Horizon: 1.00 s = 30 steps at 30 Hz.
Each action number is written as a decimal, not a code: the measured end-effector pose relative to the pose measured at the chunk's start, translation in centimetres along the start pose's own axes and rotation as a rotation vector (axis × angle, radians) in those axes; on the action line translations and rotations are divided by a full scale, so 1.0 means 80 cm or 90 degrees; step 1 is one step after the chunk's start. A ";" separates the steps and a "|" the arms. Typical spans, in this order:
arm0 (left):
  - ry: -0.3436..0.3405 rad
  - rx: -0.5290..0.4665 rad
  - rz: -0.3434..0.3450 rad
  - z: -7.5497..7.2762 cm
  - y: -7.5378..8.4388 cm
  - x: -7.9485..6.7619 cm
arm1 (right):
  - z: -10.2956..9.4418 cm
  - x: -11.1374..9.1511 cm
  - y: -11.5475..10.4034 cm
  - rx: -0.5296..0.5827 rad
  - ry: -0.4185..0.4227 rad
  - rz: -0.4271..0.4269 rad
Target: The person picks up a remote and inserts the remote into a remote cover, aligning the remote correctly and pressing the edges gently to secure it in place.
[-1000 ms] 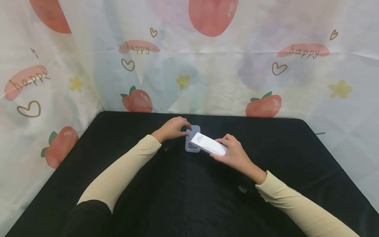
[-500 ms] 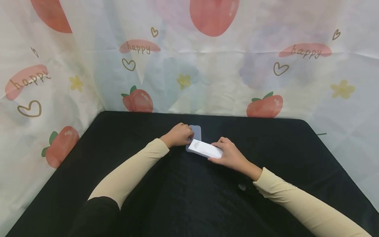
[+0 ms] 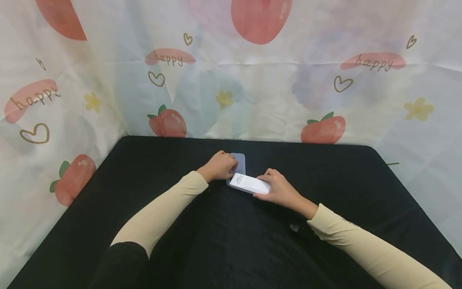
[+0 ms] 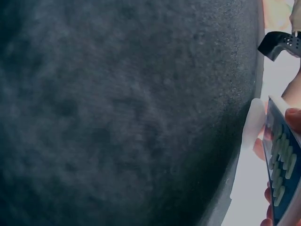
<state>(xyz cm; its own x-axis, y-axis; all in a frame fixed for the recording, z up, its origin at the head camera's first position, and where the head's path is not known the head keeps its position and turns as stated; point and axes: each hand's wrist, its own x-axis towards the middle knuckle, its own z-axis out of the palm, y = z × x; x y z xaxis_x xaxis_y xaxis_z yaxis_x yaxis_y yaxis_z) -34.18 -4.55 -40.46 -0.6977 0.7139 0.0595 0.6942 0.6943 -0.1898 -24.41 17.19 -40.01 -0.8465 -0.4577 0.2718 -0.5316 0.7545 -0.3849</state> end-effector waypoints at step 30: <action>0.079 -0.192 -0.076 -0.002 0.004 -0.013 | 0.000 0.007 0.011 0.051 -0.036 0.051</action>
<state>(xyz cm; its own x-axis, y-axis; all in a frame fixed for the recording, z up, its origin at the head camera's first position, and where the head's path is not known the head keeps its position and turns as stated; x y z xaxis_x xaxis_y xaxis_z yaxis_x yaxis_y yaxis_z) -33.20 -5.03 -40.44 -0.7632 0.6187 0.1863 0.6428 0.7562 0.1224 -25.36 17.55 -40.19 -0.8851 -0.4256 0.1881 -0.4615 0.7508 -0.4725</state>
